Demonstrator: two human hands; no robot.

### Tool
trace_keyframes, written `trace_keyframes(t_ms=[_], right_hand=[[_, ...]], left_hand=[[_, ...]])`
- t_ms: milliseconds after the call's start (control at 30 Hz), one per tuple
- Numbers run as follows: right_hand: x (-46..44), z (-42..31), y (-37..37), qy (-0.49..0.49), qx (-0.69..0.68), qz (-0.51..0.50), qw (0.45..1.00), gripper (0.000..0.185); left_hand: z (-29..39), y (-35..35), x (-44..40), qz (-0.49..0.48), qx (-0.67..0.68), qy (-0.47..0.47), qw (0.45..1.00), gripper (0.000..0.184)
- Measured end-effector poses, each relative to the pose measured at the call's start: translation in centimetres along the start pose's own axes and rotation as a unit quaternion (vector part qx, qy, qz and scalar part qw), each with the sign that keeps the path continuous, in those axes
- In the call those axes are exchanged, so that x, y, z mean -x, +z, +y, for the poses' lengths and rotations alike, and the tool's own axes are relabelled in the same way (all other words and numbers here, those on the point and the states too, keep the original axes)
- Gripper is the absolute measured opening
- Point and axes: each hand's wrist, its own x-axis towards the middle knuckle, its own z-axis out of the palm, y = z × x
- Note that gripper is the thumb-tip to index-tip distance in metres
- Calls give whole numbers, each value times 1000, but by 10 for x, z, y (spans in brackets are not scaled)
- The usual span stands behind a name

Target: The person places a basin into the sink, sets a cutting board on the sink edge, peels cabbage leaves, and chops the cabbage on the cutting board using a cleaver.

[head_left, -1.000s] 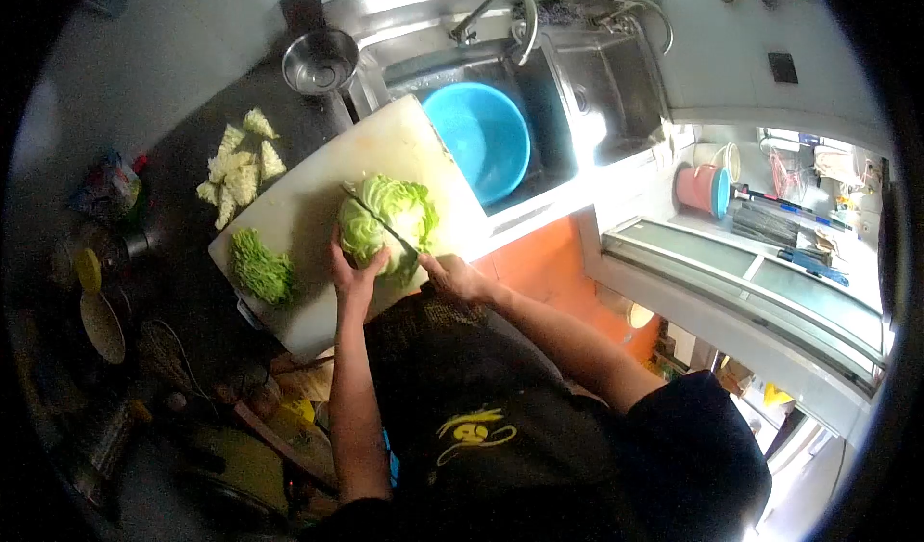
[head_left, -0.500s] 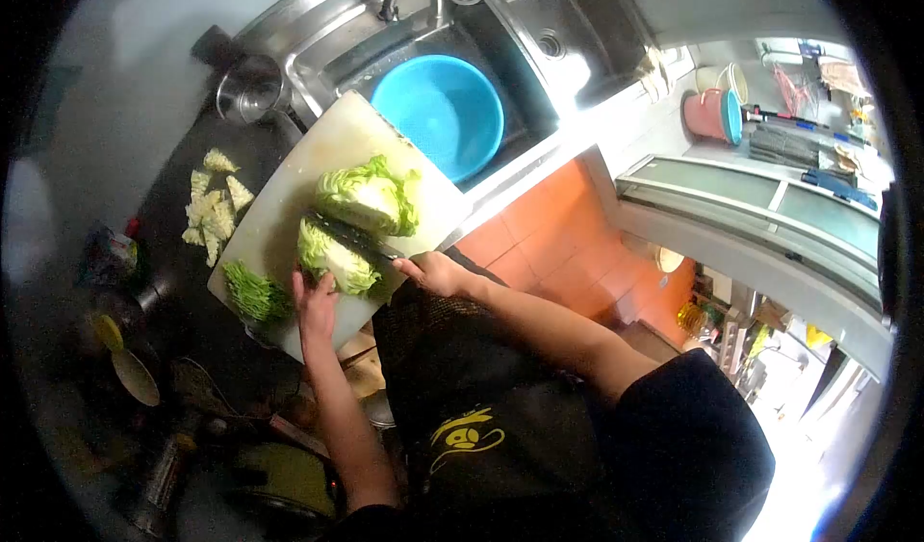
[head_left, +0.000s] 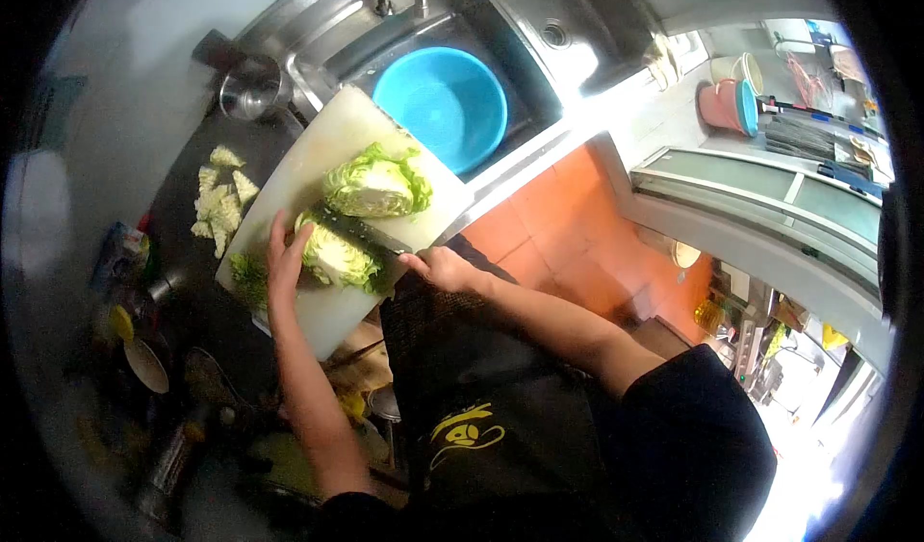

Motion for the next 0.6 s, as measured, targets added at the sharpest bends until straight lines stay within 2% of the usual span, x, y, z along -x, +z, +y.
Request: trace_keyframes(t_ms=[67, 100, 133, 167, 300, 400, 433, 533, 600], right_hand=[[-1, 9, 2, 28, 17, -19, 999, 70], [4, 6, -5, 41, 22, -30, 998, 70], [9, 5, -10, 55, 25, -41, 997, 70], [9, 25, -1, 14, -28, -7, 999, 67], [13, 40, -2, 74, -25, -52, 996, 58], [5, 60, 6, 32, -52, -56, 997, 56], [6, 57, 6, 27, -55, -44, 997, 58], [16, 31, -4, 6, -55, -10, 998, 63], [39, -9, -23, -14, -48, -1, 999, 60]], left_hand=[[-29, -15, -27, -95, -72, -9, 993, 85], [-23, -11, -14, -15, -125, -64, 990, 78], [-27, -8, -1, 11, -52, -92, 994, 79], [-33, -7, 12, 37, 20, -118, 992, 80], [-98, -5, 39, 118, 247, -172, 946, 76], [-134, -3, 37, 0, 430, -142, 891, 69], [-109, 8, 49, 42, 411, -129, 901, 57], [-133, 24, 36, 26, 424, -135, 895, 51], [-118, 37, 43, 84, 454, -100, 881, 46]])
